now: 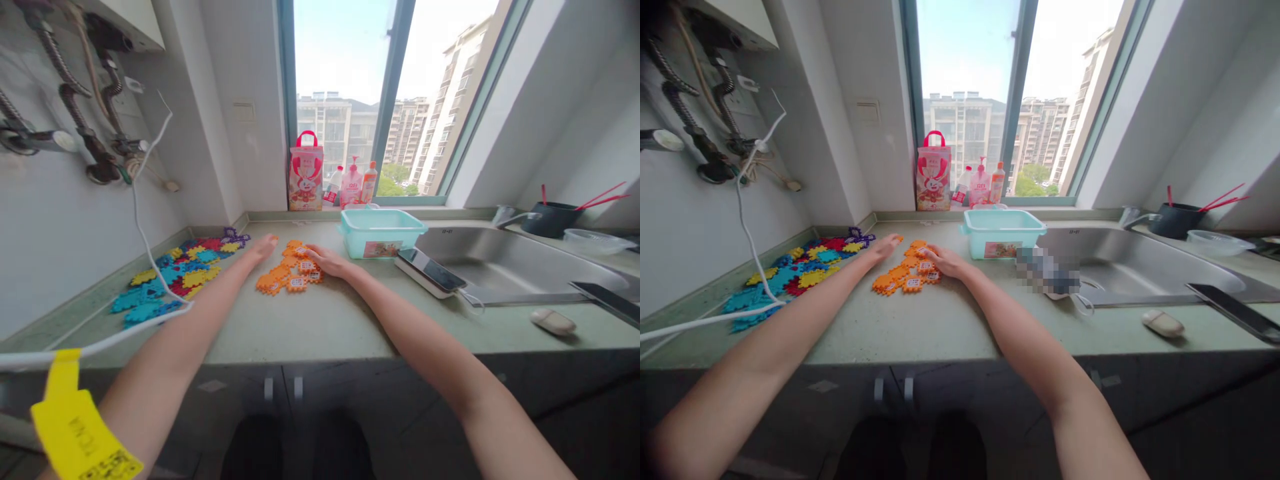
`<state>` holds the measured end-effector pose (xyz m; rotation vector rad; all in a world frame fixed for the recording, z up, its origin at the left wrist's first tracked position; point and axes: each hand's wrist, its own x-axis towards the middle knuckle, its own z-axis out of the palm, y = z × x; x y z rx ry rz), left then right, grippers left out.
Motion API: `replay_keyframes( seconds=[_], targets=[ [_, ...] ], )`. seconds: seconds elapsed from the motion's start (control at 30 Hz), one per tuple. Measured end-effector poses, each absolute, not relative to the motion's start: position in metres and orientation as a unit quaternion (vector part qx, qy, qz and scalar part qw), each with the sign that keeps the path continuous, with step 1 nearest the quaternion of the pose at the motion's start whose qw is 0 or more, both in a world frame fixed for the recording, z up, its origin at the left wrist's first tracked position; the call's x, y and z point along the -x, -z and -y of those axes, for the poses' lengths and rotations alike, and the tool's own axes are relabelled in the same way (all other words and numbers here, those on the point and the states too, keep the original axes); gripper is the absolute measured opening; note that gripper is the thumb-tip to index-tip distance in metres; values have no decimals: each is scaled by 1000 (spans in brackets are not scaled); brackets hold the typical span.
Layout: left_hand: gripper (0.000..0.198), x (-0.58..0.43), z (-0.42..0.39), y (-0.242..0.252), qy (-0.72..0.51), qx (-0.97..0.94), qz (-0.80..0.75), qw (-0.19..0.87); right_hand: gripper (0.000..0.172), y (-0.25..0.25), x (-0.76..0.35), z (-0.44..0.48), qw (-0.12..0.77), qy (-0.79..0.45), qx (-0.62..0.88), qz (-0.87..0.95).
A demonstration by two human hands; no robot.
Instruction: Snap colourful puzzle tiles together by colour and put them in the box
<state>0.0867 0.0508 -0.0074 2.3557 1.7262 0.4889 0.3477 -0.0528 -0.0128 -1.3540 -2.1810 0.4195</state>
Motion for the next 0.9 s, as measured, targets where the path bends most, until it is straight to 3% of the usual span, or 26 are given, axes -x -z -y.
replay_keyframes(
  seconds=[0.27, 0.57, 0.77, 0.9],
  targets=[
    [55, -70, 8, -21, -90, -867, -470, 141, 48, -4, -361, 65, 208, -166, 480, 836],
    [54, -48, 47, -27, -86, -915, -393, 39, 75, -12, -376, 63, 120, -121, 503, 847],
    [49, -38, 55, -37, -122, -924, -337, 131, 68, -15, -383, 63, 124, -107, 502, 849],
    [51, -32, 60, -44, -102, -936, -301, 150, 73, -19, -388, 64, 111, -145, 505, 844]
  ],
)
